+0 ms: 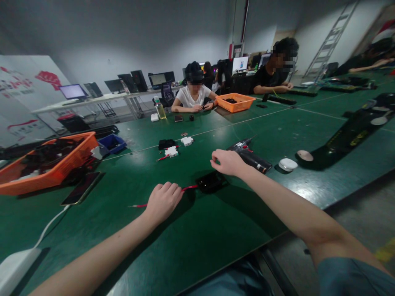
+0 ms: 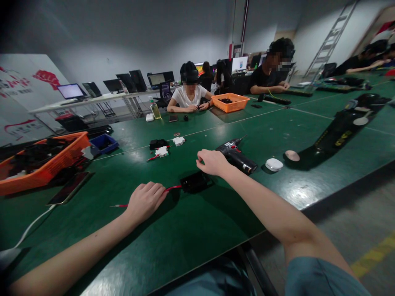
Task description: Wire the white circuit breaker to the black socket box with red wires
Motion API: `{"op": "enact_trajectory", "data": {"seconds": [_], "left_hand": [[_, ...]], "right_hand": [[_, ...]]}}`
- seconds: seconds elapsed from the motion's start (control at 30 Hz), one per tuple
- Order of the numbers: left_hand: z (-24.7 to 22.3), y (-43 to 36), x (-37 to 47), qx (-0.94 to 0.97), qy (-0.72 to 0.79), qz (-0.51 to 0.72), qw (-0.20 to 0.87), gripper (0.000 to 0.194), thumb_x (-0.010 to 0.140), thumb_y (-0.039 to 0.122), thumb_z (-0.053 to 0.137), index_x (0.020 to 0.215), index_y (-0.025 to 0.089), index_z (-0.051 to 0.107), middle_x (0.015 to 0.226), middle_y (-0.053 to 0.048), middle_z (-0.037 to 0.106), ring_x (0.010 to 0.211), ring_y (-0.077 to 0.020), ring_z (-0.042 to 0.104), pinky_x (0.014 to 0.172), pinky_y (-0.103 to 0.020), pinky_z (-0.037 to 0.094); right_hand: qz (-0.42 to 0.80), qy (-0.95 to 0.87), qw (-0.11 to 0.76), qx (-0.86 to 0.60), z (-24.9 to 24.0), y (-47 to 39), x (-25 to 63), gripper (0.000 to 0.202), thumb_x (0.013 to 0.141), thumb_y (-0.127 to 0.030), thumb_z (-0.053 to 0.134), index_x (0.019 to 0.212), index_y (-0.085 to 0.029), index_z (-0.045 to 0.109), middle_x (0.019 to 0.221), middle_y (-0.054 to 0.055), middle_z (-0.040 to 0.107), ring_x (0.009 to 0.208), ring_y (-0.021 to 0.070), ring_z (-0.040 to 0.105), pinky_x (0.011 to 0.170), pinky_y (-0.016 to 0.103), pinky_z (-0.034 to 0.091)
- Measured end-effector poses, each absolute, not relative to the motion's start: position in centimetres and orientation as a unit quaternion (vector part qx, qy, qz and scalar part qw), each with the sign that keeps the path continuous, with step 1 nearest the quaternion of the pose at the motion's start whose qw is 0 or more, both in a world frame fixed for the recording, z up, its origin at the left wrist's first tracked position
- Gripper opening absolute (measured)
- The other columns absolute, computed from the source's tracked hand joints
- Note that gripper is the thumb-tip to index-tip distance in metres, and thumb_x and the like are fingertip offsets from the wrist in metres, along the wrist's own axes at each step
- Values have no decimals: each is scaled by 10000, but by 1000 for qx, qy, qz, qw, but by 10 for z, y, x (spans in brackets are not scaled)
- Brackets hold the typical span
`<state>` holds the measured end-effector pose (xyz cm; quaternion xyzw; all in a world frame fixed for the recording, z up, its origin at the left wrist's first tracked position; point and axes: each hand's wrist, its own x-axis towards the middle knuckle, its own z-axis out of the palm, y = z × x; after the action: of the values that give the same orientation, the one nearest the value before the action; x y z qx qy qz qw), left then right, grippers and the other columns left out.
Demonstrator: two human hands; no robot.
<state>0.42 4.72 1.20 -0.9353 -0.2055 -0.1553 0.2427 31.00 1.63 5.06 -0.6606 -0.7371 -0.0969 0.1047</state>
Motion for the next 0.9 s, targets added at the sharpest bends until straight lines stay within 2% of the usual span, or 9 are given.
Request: {"op": "enact_trajectory", "data": {"seconds": [0.1, 0.2, 0.37, 0.43, 0.53, 0.67, 0.83, 0.9], "left_hand": [[12, 47, 4, -934, -203, -162, 248, 222, 1006, 276, 470, 884, 175, 625, 865, -51, 656, 800, -187, 557, 640, -350, 316], [12, 49, 4, -933, -207, -169, 240, 218, 1009, 271, 466, 900, 170, 626, 872, -53, 661, 809, -182, 564, 647, -343, 316], [11, 51, 5, -934, -215, -170, 228, 223, 1011, 268, 458, 903, 171, 627, 861, -54, 654, 801, -185, 555, 643, -344, 306], [11, 51, 5, -935, -217, -163, 227, 225, 1011, 267, 455, 896, 173, 624, 857, -54, 648, 794, -186, 546, 643, -345, 302], [12, 51, 5, -936, -216, -156, 230, 232, 1013, 262, 448, 884, 173, 620, 848, -52, 639, 783, -185, 534, 646, -345, 298], [13, 51, 5, -935, -211, -153, 241, 248, 1016, 267, 441, 868, 172, 616, 842, -50, 637, 776, -187, 526, 642, -349, 291], [13, 51, 5, -936, -208, -154, 238, 234, 1013, 255, 446, 871, 173, 613, 840, -47, 641, 783, -186, 533, 642, -352, 289], [13, 51, 5, -937, -207, -157, 235, 225, 1011, 251, 449, 879, 174, 613, 842, -49, 643, 786, -187, 535, 642, -352, 289]], "right_hand": [[-115, -733, 137, -657, 50, 16, 308, 203, 937, -243, 470, 1071, -165, 602, 1062, 89, 662, 800, 189, 628, 608, 273, 346], [-139, -742, 180, -630, 48, 16, 306, 232, 963, -205, 413, 1097, -150, 594, 1073, 105, 659, 817, 192, 630, 595, 273, 348], [-149, -755, 205, -605, 45, 15, 301, 312, 1028, -252, 330, 1207, -132, 555, 1091, 128, 690, 780, 202, 654, 582, 283, 356], [-139, -747, 210, -616, 45, 15, 299, 349, 1047, -301, 316, 1266, -115, 515, 1027, 127, 715, 724, 206, 661, 559, 285, 345], [-113, -746, 226, -616, 46, 15, 298, 365, 1054, -364, 339, 1219, -113, 548, 916, 103, 730, 679, 205, 661, 554, 282, 349], [-63, -791, 280, -540, 46, 14, 297, 305, 1028, -391, 453, 1104, -157, 633, 1003, 90, 704, 829, 204, 663, 664, 280, 429], [56, -805, 376, -455, 43, 12, 287, 254, 1017, -333, 474, 1104, -190, 666, 1018, 81, 606, 874, 178, 609, 754, 298, 492], [88, -803, 387, -445, 41, 12, 282, 246, 1016, -286, 460, 1134, -198, 658, 1022, 79, 598, 894, 183, 603, 786, 318, 503]]}}
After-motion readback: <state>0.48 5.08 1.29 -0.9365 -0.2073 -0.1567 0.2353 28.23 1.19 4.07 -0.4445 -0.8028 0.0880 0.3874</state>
